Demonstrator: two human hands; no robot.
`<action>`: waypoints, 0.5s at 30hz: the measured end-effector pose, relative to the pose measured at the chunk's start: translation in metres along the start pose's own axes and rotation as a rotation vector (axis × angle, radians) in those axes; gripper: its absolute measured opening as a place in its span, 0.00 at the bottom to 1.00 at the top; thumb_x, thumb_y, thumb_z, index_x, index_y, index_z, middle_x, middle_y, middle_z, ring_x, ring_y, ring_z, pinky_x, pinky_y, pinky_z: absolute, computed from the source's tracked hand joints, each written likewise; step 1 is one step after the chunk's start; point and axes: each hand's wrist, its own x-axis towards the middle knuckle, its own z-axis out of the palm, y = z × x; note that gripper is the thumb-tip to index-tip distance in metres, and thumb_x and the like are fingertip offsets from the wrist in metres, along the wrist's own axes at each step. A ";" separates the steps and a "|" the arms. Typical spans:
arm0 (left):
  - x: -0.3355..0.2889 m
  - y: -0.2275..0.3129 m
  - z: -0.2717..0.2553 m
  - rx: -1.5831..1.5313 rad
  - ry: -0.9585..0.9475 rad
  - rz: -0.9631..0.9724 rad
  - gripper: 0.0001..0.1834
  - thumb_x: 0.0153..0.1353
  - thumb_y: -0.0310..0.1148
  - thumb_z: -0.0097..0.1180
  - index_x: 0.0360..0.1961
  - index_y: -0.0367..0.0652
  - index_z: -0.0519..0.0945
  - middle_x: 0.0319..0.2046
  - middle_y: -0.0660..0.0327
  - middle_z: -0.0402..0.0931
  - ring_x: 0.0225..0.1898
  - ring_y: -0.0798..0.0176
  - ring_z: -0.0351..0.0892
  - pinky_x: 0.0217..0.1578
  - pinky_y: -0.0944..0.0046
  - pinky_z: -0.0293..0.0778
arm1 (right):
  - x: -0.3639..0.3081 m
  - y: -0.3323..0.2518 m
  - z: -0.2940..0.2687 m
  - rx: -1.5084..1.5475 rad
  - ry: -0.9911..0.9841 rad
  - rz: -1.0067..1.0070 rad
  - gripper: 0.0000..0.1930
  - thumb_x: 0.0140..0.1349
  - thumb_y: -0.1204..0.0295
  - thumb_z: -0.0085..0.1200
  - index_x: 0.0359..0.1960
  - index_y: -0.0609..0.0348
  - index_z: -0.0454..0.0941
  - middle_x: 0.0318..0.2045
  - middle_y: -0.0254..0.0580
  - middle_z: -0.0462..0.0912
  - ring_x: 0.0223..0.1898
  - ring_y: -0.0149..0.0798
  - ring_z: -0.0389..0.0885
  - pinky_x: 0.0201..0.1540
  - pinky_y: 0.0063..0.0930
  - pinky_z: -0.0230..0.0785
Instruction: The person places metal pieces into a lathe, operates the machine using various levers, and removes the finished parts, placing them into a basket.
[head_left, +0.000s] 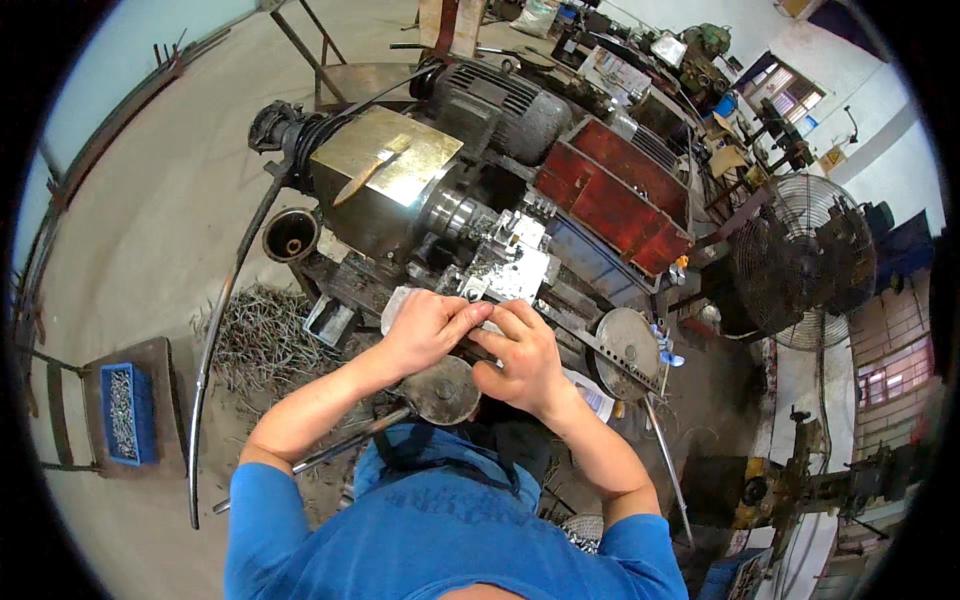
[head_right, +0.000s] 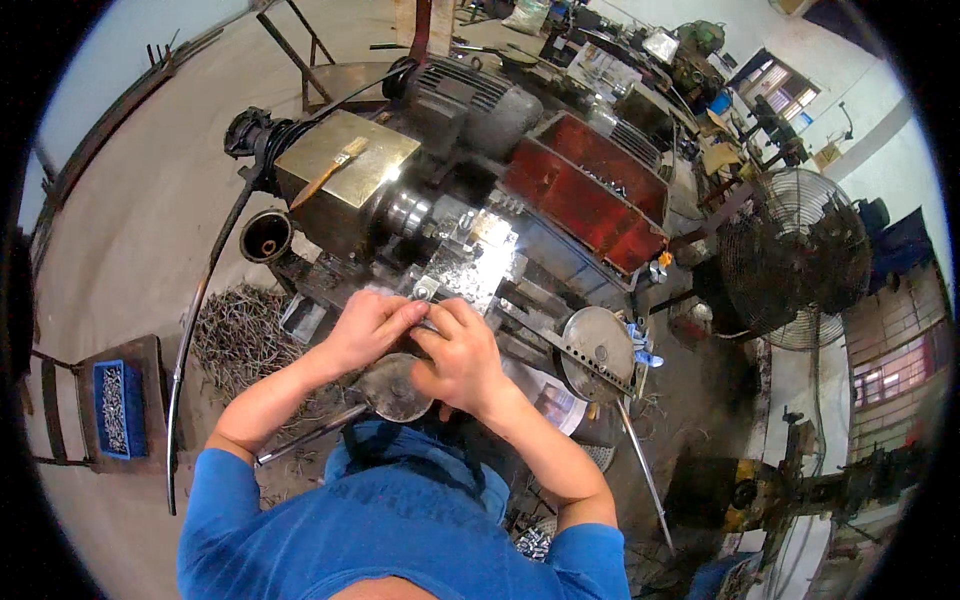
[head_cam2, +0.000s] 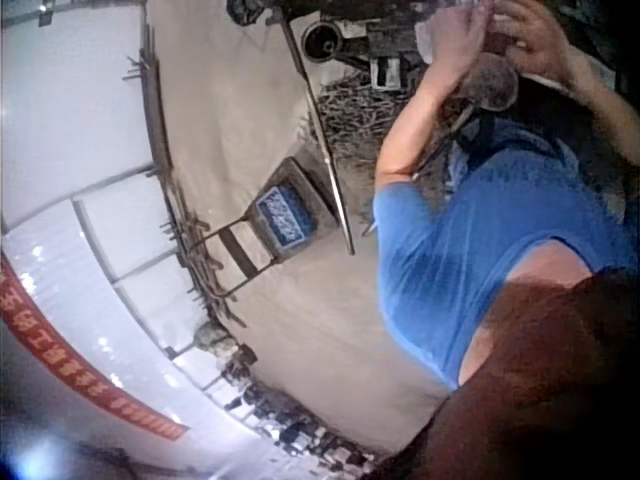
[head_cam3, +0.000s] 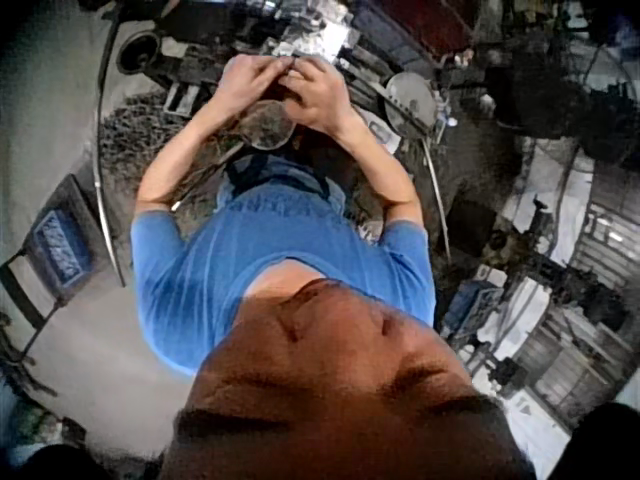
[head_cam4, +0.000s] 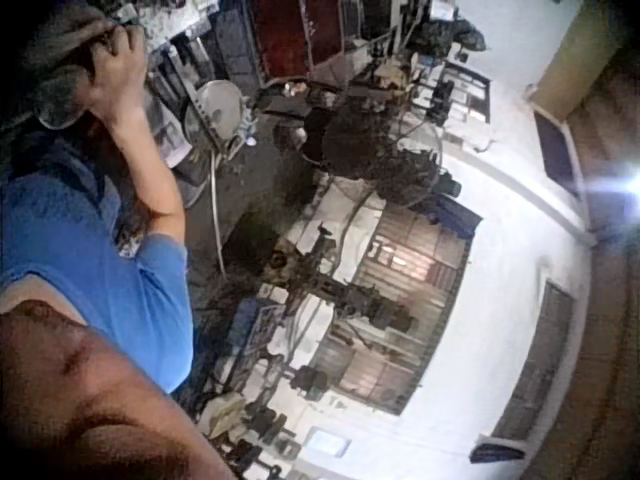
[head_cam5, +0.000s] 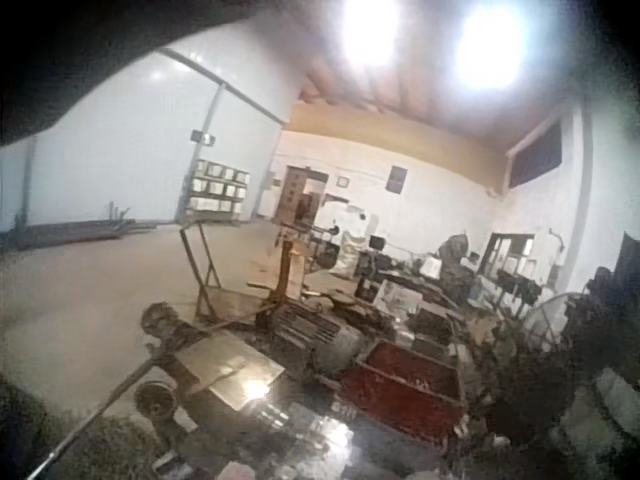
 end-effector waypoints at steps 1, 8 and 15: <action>-0.001 -0.003 -0.002 0.034 0.012 0.020 0.20 0.62 0.42 0.47 0.22 0.38 0.79 0.13 0.53 0.71 0.16 0.54 0.73 0.19 0.59 0.64 | 0.004 0.001 0.001 0.010 -0.017 -0.009 0.15 0.33 0.69 0.54 0.27 0.63 0.77 0.32 0.47 0.75 0.37 0.49 0.72 0.40 0.37 0.69; 0.000 -0.020 -0.057 0.072 0.024 -0.151 0.20 0.62 0.47 0.46 0.31 0.40 0.80 0.19 0.51 0.75 0.17 0.54 0.74 0.22 0.58 0.71 | 0.030 0.035 0.010 -0.038 -0.123 0.025 0.15 0.32 0.68 0.55 0.27 0.58 0.81 0.37 0.45 0.79 0.38 0.47 0.72 0.42 0.38 0.70; -0.061 -0.085 -0.178 0.104 0.475 -0.290 0.12 0.59 0.28 0.46 0.41 0.35 0.75 0.17 0.59 0.73 0.18 0.68 0.74 0.21 0.67 0.70 | 0.088 0.113 0.050 -0.542 -0.304 0.070 0.10 0.30 0.66 0.54 0.15 0.57 0.81 0.22 0.37 0.80 0.36 0.41 0.71 0.48 0.32 0.59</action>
